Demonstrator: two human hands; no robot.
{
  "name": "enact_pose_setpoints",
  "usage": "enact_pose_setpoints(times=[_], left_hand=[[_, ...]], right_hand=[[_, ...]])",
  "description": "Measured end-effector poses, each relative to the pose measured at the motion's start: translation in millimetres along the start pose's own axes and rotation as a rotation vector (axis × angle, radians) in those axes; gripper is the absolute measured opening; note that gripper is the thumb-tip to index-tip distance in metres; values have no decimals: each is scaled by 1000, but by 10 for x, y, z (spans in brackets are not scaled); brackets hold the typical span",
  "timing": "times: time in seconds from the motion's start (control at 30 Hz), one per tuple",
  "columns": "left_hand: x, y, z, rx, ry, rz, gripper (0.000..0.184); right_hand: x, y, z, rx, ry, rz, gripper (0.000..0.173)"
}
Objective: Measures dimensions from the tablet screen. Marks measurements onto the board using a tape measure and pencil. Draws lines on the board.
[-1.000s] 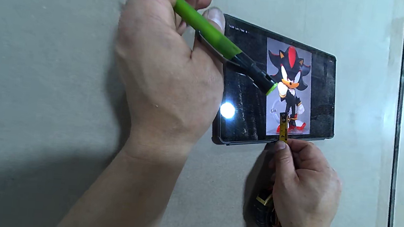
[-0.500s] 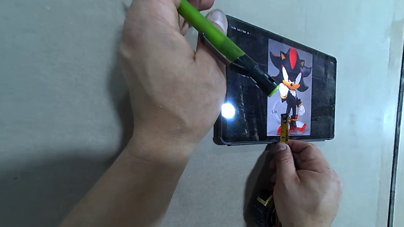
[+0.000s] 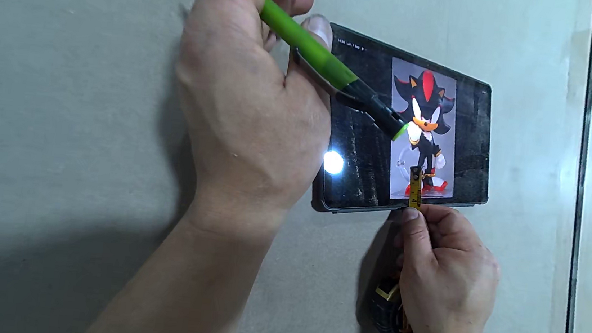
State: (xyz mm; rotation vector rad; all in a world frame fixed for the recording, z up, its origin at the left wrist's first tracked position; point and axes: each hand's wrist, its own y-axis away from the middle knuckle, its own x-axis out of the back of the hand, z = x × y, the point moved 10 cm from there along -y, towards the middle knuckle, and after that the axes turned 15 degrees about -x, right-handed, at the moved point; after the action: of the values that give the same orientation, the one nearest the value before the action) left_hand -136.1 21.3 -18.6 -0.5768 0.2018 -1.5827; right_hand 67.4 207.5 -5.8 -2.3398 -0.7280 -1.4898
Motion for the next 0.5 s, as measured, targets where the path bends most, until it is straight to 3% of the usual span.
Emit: enact_pose_setpoints(times=[0.5], left_hand=[[3,-12,34,-23,-10,-7,21]], right_hand=[[18,0,7,-6,10,7,14]])
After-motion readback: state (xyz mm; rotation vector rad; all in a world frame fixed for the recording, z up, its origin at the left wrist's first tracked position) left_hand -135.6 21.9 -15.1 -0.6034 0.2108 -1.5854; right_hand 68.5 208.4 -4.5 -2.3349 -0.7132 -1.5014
